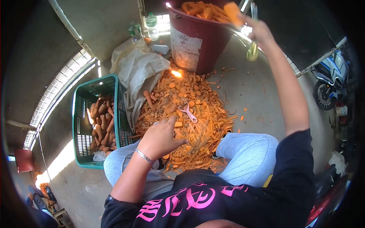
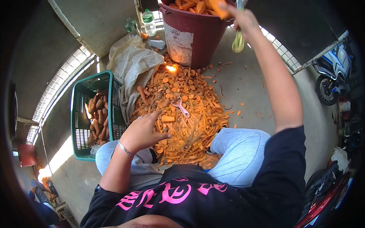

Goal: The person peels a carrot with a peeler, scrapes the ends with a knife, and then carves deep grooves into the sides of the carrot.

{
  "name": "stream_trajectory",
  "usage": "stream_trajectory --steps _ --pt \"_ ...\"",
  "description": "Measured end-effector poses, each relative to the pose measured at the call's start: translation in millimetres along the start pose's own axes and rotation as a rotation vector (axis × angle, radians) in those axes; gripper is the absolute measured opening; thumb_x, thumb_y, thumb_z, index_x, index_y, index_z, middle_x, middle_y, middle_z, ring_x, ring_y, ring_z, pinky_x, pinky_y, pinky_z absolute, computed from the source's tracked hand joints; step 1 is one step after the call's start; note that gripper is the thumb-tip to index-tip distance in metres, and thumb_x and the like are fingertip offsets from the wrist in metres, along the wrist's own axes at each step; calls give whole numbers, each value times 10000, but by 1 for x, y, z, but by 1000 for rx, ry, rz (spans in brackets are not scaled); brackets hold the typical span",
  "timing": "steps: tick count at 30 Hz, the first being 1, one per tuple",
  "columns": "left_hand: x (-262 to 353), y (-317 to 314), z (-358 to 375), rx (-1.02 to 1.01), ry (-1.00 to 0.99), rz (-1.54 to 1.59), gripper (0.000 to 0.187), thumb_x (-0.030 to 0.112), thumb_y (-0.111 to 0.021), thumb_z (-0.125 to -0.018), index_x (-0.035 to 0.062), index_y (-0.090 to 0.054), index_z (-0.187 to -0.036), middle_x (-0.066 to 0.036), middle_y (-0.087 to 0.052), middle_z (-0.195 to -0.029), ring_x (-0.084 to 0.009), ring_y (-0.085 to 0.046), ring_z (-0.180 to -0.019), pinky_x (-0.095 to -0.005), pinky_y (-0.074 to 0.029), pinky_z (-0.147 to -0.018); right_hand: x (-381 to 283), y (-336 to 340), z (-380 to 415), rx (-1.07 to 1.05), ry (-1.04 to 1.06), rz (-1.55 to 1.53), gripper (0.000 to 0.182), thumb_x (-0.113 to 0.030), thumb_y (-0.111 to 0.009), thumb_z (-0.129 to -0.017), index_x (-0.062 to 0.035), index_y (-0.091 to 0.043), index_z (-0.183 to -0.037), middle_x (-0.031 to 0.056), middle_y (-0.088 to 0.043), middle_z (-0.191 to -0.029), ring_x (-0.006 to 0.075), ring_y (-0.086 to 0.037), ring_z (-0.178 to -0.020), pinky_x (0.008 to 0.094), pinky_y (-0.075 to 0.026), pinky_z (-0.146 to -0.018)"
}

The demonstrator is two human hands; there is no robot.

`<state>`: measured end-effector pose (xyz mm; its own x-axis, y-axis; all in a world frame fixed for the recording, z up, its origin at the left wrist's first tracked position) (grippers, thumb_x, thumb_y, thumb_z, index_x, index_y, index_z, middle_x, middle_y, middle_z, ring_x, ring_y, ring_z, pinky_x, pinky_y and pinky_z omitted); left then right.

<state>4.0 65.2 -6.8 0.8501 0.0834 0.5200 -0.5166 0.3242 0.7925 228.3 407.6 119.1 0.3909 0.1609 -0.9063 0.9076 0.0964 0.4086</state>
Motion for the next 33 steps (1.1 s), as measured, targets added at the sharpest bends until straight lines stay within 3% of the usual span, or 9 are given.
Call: stream_trajectory --steps 4,7,12,16,21,23,26,30,33 --pt "-5 9 3 30 47 -6 790 461 -710 -781 -55 -446 -1318 -297 -606 -1116 -403 -590 -1065 -429 -467 -923 -28 6 -41 112 179 -238 361 -339 -630 -903 -30 -544 -1069 78 -638 -776 116 -506 -479 269 -447 -425" --pt "-5 11 6 41 41 -4 779 474 -690 -799 -56 -448 -1316 -300 -610 -1102 -411 -593 -1053 -435 -470 -915 -56 -21 57 23 197 -662 307 -259 -602 -918 18 -564 -1044 43 -544 -788 59 -317 -463 219 -317 -503" --pt "1 9 5 22 34 -3 758 469 -676 -813 -51 -450 -1315 -297 -610 -1103 -410 -591 -1054 -439 -469 -911 -113 -31 255 -564 335 -1233 232 -175 -382 -990 -63 -497 -823 104 -548 -803 142 -459 -467 318 -421 -495" --pt "8 0 6 25 6 -29 740 458 -670 -820 -43 -450 -1318 -288 -613 -1104 -404 -592 -1049 -438 -467 -913 -142 -35 326 -1179 264 -1398 39 22 -570 -878 41 -590 -851 230 -612 -951 333 -614 -820 408 -530 -732" --pt "13 9 15 66 28 -12 737 459 -672 -821 -45 -457 -1313 -279 -611 -1119 -396 -590 -1059 -431 -463 -923 -148 -33 353 -1117 225 -1266 102 67 -611 -853 -11 -667 -820 197 -660 -951 247 -637 -860 279 -517 -782" --pt "9 11 19 139 12 -10 744 468 -674 -818 -48 -464 -1312 -278 -603 -1148 -391 -579 -1094 -425 -454 -946 -138 -34 354 -1161 195 -1341 47 50 -577 -871 73 -617 -862 255 -635 -951 362 -645 -811 409 -543 -723" --pt "4 25 23 225 -26 10 732 482 -650 -837 -43 -471 -1315 -275 -587 -1199 -385 -567 -1128 -417 -445 -966 -131 -42 371 -973 132 -1465 55 22 -598 -881 45 -645 -898 270 -634 -978 347 -625 -843 361 -539 -690" --pt "-21 35 21 280 133 -17 659 462 -627 -863 -26 -504 -1289 -274 -609 -1142 -389 -585 -1085 -425 -456 -935 -119 -65 337 -1376 182 -1416 160 -12 -527 -913 123 -607 -882 295 -620 -951 421 -647 -755 457 -554 -657" --pt "-27 44 18 288 252 -7 583 426 -595 -894 -29 -527 -1252 -264 -632 -1068 -402 -600 -1027 -434 -467 -894 -30 -110 262 -956 5 -1145 205 -91 -521 -866 41 -570 -1015 198 -618 -982 243 -622 -742 360 -531 -669"
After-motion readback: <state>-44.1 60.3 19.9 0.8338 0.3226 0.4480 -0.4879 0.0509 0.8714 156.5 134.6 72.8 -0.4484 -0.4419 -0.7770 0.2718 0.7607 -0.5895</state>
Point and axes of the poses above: each hand's wrist, its own z-axis away from the middle knuckle, its own y-axis out of the back of the hand, x = y × z, the point moved 6 cm from there along -z, towards the middle knuckle
